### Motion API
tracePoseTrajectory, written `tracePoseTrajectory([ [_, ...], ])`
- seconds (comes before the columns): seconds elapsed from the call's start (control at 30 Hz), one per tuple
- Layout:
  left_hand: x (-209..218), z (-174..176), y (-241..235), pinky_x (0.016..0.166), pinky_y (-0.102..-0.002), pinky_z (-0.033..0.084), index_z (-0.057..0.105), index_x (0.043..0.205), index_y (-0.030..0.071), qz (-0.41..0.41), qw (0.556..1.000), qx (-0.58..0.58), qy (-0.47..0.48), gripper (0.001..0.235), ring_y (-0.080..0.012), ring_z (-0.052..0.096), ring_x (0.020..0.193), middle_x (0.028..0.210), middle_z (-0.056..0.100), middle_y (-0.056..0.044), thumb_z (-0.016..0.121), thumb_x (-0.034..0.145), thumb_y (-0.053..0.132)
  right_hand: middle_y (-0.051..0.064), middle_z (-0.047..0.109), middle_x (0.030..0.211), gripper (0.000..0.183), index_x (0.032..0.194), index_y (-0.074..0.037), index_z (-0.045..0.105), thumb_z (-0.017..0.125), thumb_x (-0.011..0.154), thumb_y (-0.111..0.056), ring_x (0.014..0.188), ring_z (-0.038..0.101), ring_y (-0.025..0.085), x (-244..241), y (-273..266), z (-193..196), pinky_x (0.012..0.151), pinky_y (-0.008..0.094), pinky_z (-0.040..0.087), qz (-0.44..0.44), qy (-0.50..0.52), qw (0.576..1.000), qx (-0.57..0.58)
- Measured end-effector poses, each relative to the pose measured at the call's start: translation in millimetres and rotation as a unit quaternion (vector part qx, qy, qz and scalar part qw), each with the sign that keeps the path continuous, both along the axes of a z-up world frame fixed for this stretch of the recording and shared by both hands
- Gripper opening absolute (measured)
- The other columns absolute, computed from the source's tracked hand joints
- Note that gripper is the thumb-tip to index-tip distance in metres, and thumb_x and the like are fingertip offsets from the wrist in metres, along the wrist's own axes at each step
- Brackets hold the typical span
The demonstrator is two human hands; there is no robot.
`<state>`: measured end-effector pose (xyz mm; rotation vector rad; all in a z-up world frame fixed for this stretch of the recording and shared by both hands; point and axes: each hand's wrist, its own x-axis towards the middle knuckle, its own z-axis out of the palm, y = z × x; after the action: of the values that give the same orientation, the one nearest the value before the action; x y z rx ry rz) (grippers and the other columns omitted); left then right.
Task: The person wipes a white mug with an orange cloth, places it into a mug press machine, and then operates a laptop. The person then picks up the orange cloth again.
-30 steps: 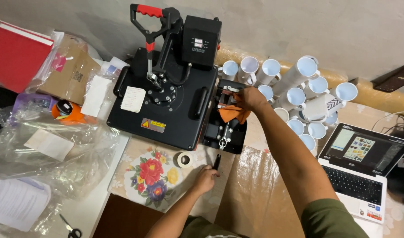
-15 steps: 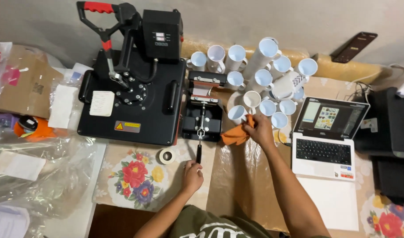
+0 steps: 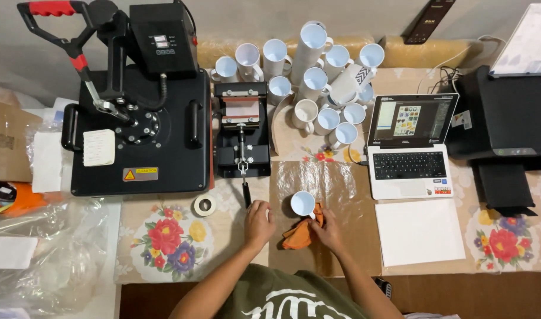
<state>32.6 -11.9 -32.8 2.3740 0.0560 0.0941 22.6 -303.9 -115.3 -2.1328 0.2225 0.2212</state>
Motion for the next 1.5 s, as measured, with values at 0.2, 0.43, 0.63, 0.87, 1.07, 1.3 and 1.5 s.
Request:
tracePoseTrajectory([
  [0.2,127,27,-24,0.085,-0.049,0.056,0.068,0.106,0.013,-0.04,0.982,0.017,-0.185,0.013,-0.0385,0.069,0.099,0.098,0.064,-0.008,0.07,0.094,0.009,0.011,0.068,0.112,0.045,0.126,-0.023,0.078,0.098,0.089,-0.038,0.114,0.076,0.037,-12,25,7,0.099,0.046,0.061,-0.025,0.035,0.999,0.017],
  [0.43,257,34,-23,0.106,-0.052,0.048,0.073,0.107,0.012,-0.034,0.977,0.159,-0.141,0.014,-0.0408,0.06,0.13,0.12,0.063,-0.011,0.075,0.093,0.014,0.021,0.069,0.106,0.042,0.124,-0.013,0.075,0.096,0.091,-0.028,0.108,0.074,0.049,53,69,22,0.094,0.053,0.059,-0.032,-0.023,0.999,0.026],
  [0.63,283,86,-31,0.139,-0.06,0.007,0.084,0.124,0.009,-0.087,0.958,0.255,0.1,0.028,-0.0493,0.028,0.169,0.157,0.06,-0.029,0.069,0.102,0.015,0.009,0.071,0.108,0.041,0.125,-0.027,0.076,0.095,0.091,-0.039,0.107,0.078,0.039,95,78,37,0.093,0.048,0.062,-0.017,0.027,0.999,-0.013],
  [0.87,303,81,-46,0.141,-0.062,-0.012,0.083,0.131,0.005,-0.11,0.919,0.331,0.185,0.037,-0.0446,0.029,0.17,0.16,0.063,-0.026,0.061,0.105,0.02,0.012,0.068,0.115,0.047,0.132,-0.025,0.074,0.095,0.093,-0.038,0.116,0.076,0.043,107,78,33,0.099,0.051,0.062,-0.015,0.052,0.998,0.024],
  [1.07,311,67,-48,0.141,-0.062,-0.01,0.08,0.126,0.001,-0.081,0.939,0.293,0.161,0.034,-0.0407,0.043,0.161,0.144,0.072,-0.022,0.061,0.103,0.017,0.009,0.069,0.117,0.048,0.133,-0.028,0.073,0.095,0.093,-0.043,0.115,0.076,0.041,103,76,41,0.099,0.05,0.061,-0.022,0.061,0.998,0.016],
  [1.3,272,133,-40,0.138,-0.068,0.009,0.078,0.112,-0.007,-0.069,0.979,0.187,-0.035,0.022,-0.045,0.061,0.139,0.115,0.075,-0.025,0.065,0.1,0.007,0.014,0.07,0.118,0.054,0.135,-0.021,0.074,0.098,0.091,-0.039,0.12,0.075,0.042,103,71,40,0.1,0.049,0.062,-0.024,0.037,0.999,0.015],
  [1.5,143,191,17,0.133,-0.058,0.035,0.077,0.124,-0.003,-0.039,0.984,0.049,-0.166,0.03,-0.041,0.064,0.139,0.124,0.074,-0.021,0.063,0.116,0.023,0.025,0.07,0.129,0.075,0.149,-0.007,0.068,0.101,0.087,-0.033,0.128,0.073,0.047,95,68,53,0.107,0.053,0.062,-0.043,0.027,0.999,0.018],
])
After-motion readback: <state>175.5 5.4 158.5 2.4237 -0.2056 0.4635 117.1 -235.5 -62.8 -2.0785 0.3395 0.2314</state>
